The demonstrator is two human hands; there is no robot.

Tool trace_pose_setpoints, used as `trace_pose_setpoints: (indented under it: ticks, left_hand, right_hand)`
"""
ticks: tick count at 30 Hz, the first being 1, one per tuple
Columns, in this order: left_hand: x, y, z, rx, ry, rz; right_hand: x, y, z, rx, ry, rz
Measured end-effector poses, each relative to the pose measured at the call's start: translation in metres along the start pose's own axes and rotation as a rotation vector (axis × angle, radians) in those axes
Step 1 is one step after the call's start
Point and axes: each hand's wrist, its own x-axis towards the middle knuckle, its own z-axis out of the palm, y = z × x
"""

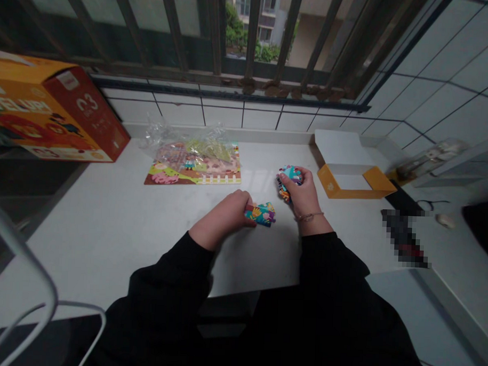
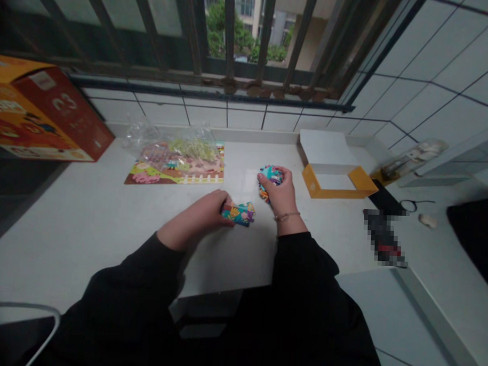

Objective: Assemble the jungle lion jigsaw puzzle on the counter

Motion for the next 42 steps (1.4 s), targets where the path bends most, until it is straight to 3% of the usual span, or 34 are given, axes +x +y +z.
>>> trace_pose_setpoints:
  ticks: [6, 10, 13, 16, 18, 23, 33, 36, 42]
  left_hand:
    - [-0.007, -0.012, -0.019, -0.148, 0.028, -0.081]
    - [-0.010, -0.015, -0.025, -0.133, 0.017, -0.056]
    - [-0.013, -0.012, -0.023, -0.244, 0.011, -0.025]
    - [-0.013, -0.004, -0.018, -0.541, -0.054, -0.049]
    - [-0.011, 0.000, -0.014, -0.700, -0.081, -0.123]
    - [-0.005, -0.002, -0.006, -0.740, -0.008, -0.317]
    - [-0.006, -0.002, -0.010, -1.189, -0.043, -0.279]
    - [-0.007, 0.001, -0.003, -1.077, -0.062, -0.251]
    - [-0.014, 0.009, 0.005, -0.098, 0.122, -0.133]
  right_hand:
    - [0.000, 0.000, 0.000, -0.026, 0.000, -0.024]
    - [-0.001, -0.002, 0.001, -0.011, -0.005, -0.010]
    - [-0.002, -0.006, 0.002, 0.003, -0.002, 0.004]
    - [-0.003, -0.009, 0.002, 0.005, 0.012, 0.011]
    - [-0.003, -0.010, 0.002, 0.006, 0.022, 0.013]
    - [-0.002, -0.007, 0.001, 0.001, 0.007, 0.006]
    - [0.001, 0.003, 0.001, 0.017, 0.030, -0.010]
    - [0.001, 0.002, 0.001, 0.022, 0.029, -0.001]
    - [0.001, 0.002, 0.002, 0.024, 0.022, -0.022]
